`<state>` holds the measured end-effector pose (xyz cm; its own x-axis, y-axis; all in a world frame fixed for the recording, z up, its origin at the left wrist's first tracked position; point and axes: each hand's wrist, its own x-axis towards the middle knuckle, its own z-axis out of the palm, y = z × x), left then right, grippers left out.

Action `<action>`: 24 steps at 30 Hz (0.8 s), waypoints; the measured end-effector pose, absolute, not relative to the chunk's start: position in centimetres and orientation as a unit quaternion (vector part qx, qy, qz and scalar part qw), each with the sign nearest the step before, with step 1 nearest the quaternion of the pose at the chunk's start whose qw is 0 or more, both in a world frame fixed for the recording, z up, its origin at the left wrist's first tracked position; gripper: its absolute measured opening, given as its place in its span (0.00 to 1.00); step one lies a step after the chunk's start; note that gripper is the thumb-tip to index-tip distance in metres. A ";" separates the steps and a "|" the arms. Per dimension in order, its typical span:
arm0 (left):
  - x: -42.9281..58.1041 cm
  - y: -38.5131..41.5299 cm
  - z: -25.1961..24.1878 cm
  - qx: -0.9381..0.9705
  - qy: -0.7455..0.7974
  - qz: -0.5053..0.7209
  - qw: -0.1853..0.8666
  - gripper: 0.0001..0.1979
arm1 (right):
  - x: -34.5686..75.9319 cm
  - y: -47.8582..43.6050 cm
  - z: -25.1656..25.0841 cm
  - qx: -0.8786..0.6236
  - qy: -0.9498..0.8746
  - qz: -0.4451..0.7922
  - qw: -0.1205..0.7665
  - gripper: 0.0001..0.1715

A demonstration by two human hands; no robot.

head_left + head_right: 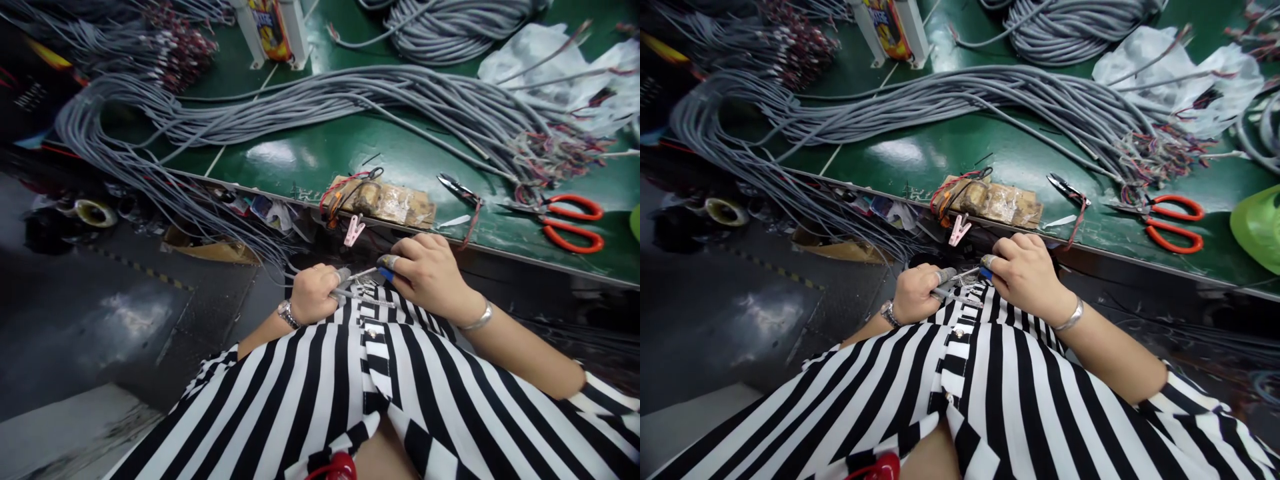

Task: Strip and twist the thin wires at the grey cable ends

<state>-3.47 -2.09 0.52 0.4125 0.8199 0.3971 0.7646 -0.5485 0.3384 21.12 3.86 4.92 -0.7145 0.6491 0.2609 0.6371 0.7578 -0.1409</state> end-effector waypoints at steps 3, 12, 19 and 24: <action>-3.5 -2.2 0.7 0.837 0.477 0.263 0.046 0.12 | 20.9 4.0 4.6 -0.337 -0.929 0.029 0.151 0.10; -3.4 -2.3 1.0 0.837 0.484 0.252 0.042 0.07 | 20.5 4.4 4.6 -0.328 -0.930 0.046 0.158 0.09; -3.5 -2.3 0.8 0.834 0.484 0.262 0.043 0.06 | 20.1 4.4 2.5 -0.366 -0.902 0.155 0.168 0.15; -3.7 -2.2 0.5 0.823 0.506 0.256 0.034 0.07 | 19.1 3.0 0.4 -0.441 -0.837 0.259 0.194 0.15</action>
<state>-3.71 -2.17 0.53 0.3564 0.8501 0.3877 0.8154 -0.4856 0.3152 19.06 3.03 0.44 -0.5360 0.8386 0.0967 0.6374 0.4771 -0.6051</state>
